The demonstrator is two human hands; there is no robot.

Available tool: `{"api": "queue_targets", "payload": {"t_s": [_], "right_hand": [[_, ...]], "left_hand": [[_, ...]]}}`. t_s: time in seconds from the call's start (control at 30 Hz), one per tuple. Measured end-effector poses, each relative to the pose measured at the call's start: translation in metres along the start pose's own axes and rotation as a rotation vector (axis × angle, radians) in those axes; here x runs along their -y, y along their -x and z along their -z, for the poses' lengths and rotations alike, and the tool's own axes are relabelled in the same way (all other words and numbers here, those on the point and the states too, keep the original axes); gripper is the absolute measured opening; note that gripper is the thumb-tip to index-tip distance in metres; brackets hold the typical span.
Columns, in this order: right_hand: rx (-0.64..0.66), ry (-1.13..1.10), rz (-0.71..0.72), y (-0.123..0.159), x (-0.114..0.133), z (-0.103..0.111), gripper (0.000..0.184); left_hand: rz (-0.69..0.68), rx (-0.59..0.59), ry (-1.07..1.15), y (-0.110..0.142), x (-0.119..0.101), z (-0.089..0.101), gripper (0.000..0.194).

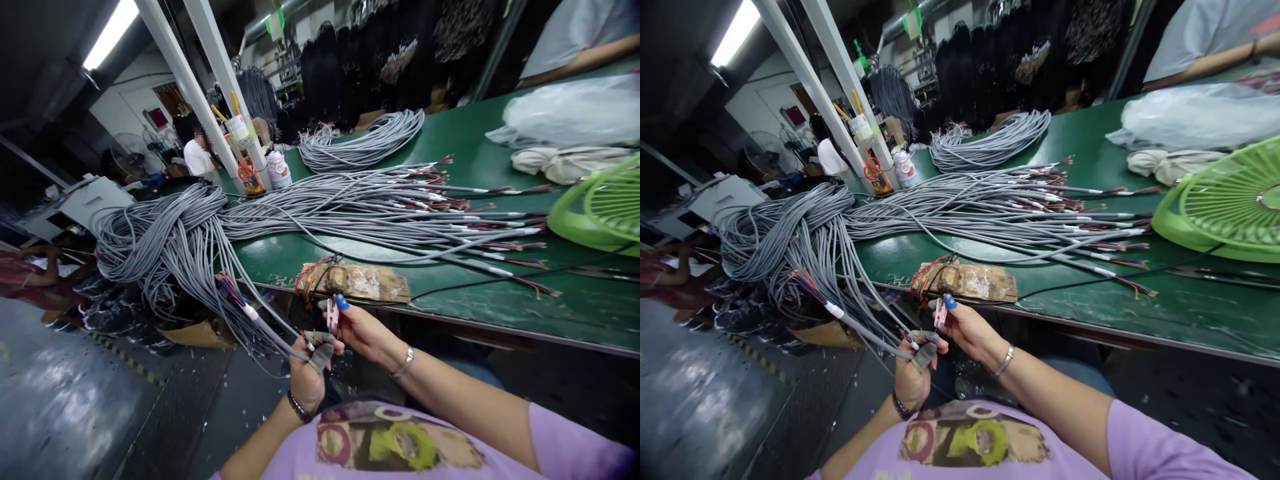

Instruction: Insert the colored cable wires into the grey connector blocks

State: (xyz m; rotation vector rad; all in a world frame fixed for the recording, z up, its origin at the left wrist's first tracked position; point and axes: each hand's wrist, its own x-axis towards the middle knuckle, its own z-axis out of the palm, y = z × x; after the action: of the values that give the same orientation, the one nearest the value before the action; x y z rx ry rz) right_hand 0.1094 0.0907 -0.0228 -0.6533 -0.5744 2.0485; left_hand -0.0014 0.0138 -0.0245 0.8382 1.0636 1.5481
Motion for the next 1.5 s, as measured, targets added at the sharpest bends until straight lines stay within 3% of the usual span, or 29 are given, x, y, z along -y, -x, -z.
{"api": "queue_targets", "payload": {"t_s": [0.3, 0.5, 0.7, 0.83, 1.0, 1.23, 1.37, 1.5], "right_hand": [[-0.005, -0.083, -0.168, 0.008, 0.001, 0.011, 0.04], [-0.101, -0.012, -0.148, 0.013, 0.004, 0.028, 0.032], [-0.075, 0.358, 0.0, 0.03, 0.011, 0.033, 0.036], [0.011, 0.784, 0.081, 0.048, 0.017, 0.029, 0.039], [0.153, 1.098, 0.243, 0.068, 0.019, 0.029, 0.036], [0.399, 1.347, 0.461, 0.078, 0.025, 0.011, 0.022], [0.364, 1.318, 0.474, 0.077, 0.024, 0.004, 0.023], [0.225, 1.162, 0.391, 0.075, 0.021, 0.018, 0.023]], "left_hand": [[-0.01, 0.027, 0.047, 0.006, -0.003, 0.005, 0.02], [0.1, 0.047, -0.05, 0.01, -0.008, 0.017, 0.028], [0.145, 0.054, -0.123, 0.011, -0.018, 0.02, 0.038], [0.264, 0.269, -0.452, 0.017, -0.026, 0.016, 0.041], [0.11, 0.464, -0.913, 0.021, -0.033, 0.007, 0.014], [-0.012, 0.512, -1.131, 0.026, -0.034, 0.001, 0.02], [-0.018, 0.479, -1.118, 0.028, -0.034, 0.002, 0.021], [-0.063, 0.447, -0.898, 0.032, -0.033, 0.006, 0.025]]}}
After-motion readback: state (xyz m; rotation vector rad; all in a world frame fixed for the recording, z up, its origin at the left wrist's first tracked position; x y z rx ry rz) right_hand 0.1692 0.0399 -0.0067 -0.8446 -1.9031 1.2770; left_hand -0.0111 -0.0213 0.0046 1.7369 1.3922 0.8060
